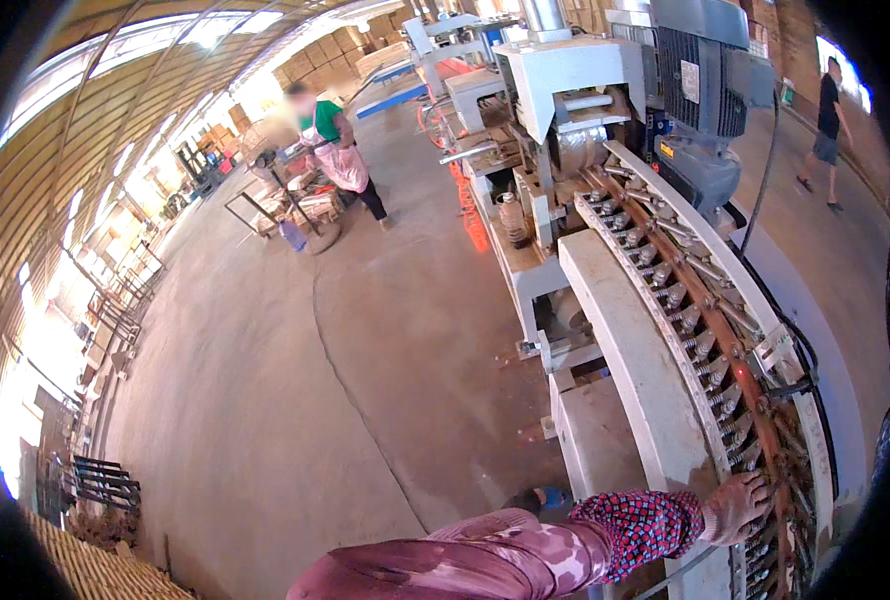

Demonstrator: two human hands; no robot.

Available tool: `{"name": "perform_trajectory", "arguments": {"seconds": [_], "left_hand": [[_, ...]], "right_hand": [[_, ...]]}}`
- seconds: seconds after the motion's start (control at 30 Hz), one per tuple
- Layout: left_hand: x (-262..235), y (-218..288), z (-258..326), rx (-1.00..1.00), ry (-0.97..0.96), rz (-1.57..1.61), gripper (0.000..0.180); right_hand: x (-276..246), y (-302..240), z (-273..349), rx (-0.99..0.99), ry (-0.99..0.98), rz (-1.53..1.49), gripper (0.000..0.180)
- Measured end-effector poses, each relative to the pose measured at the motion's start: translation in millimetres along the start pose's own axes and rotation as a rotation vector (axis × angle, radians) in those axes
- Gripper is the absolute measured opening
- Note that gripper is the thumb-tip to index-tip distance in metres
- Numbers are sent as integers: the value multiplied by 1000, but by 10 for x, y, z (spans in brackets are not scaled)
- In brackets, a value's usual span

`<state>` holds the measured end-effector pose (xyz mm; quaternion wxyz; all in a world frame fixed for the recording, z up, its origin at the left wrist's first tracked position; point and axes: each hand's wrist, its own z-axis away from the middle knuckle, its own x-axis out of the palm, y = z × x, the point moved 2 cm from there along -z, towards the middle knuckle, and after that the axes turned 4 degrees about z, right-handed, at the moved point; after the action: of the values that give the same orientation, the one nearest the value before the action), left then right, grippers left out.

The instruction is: The person uses a long metal rod to adjust a series of metal rollers on a large industrial machine. They systematically move the rod along the row of rollers, applying pressure or making adjustments to each one.

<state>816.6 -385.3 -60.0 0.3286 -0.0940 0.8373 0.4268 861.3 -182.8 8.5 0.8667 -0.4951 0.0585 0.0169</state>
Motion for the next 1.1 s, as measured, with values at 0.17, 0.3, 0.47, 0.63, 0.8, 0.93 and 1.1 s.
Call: {"name": "perform_trajectory", "arguments": {"seconds": [0.17, 0.3, 0.47, 0.63, 0.8, 0.93, 1.1], "left_hand": [[-130, 113, 31, 45, 78, -38, 67], [-101, 86, 55, 27, 89, -25, 66], [-212, 107, 31, -7, -14, -20, 67], [-271, 171, 20, -17, -51, 0, 67], [-236, 132, 22, -12, -56, -7, 69], [-133, 82, 23, 5, 5, -3, 68], [-155, 86, 1, -1, -65, -1, 69]], "right_hand": [[-8, 26, 31, 6, 19, -10, 14], [-14, 41, 30, 15, 27, -13, 15], [-5, 49, 22, 22, 22, -18, 16], [-16, 50, 11, 25, 24, -16, 17], [-13, 54, -2, 29, 13, -8, 18], [-5, 55, -5, 33, 3, -5, 19], [-3, 57, -21, 40, 4, -9, 20]]}}
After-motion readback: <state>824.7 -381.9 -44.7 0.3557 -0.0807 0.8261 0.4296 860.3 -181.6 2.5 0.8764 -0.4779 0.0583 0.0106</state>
